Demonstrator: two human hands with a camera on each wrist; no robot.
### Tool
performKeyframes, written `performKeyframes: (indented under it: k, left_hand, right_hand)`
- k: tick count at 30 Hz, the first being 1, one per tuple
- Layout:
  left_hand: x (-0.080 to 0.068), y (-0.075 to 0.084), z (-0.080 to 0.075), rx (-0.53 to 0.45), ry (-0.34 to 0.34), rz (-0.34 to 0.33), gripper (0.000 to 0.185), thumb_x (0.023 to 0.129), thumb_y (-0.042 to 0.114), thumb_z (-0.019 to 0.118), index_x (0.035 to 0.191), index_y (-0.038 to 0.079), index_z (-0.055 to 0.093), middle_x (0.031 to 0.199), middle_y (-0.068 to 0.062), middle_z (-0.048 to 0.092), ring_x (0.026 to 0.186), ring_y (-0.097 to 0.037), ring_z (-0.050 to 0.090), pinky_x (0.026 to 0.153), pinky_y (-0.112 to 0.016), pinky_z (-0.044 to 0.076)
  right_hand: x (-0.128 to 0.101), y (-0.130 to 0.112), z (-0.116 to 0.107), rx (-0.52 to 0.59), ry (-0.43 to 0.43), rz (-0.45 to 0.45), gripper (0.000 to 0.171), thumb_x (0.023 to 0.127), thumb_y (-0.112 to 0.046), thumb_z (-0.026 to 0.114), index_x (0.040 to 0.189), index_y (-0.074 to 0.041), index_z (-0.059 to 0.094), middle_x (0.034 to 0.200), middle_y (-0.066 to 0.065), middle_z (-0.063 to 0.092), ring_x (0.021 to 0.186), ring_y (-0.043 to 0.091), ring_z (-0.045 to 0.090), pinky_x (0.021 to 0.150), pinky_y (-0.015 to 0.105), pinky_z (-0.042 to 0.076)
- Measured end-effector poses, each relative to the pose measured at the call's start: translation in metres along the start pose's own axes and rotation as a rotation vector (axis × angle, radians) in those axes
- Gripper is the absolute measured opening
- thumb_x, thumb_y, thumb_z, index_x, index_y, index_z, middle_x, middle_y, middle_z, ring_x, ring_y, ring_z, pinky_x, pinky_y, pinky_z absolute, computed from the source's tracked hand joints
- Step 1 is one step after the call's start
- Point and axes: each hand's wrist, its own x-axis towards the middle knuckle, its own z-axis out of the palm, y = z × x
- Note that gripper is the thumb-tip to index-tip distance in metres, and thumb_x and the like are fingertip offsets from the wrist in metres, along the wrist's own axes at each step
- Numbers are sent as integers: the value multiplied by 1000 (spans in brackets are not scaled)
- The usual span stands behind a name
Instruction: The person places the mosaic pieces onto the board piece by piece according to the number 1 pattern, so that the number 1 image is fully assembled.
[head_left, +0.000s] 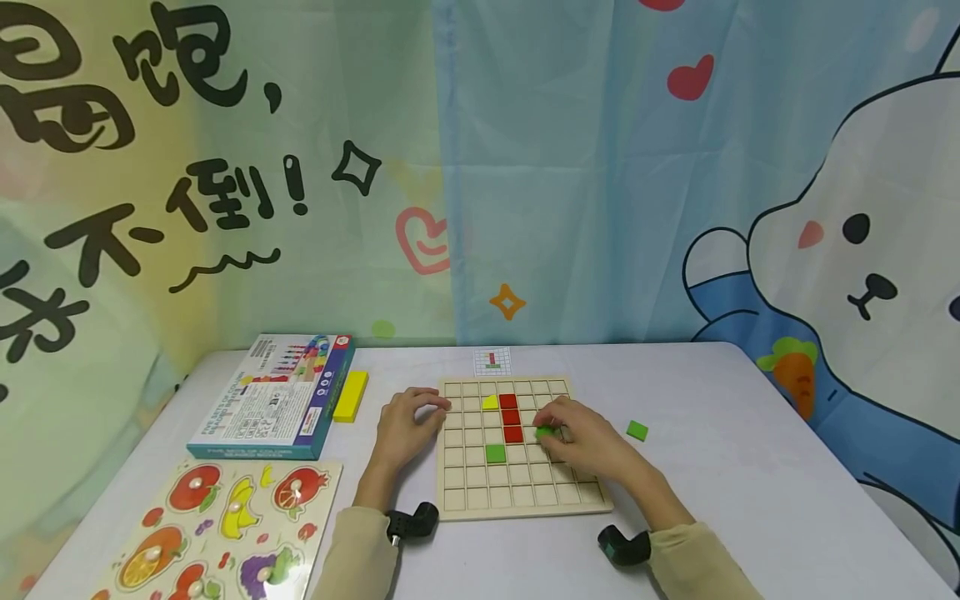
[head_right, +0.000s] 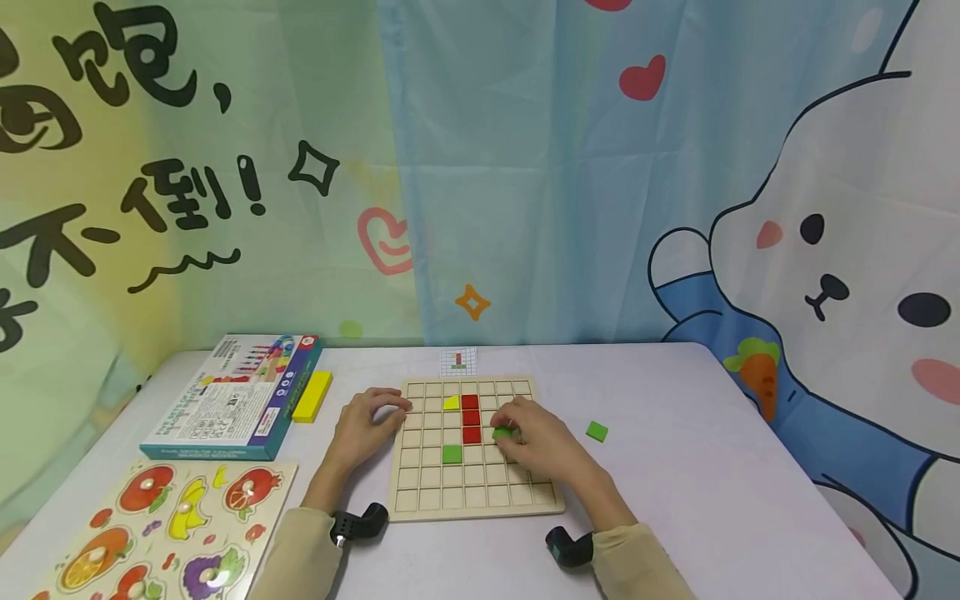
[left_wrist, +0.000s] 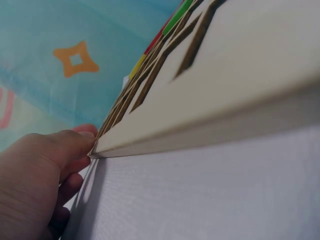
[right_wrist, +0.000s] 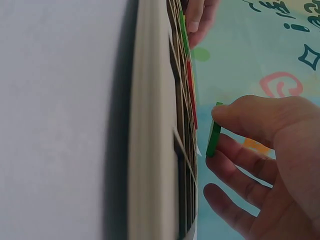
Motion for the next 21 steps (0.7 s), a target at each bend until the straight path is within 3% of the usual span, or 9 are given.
performKeyframes:
  k: [21]
  left_hand:
    - [0,3,-1,3,0,11,10,85,19,68,93,21,75,115,-2,66,111,-27,55,92,-47,34]
  right_hand:
    - [1,-21,8,25,-90,-94,16,86,-17,68,102,-16,65,101,-7,61,94,10,59,84,30,49]
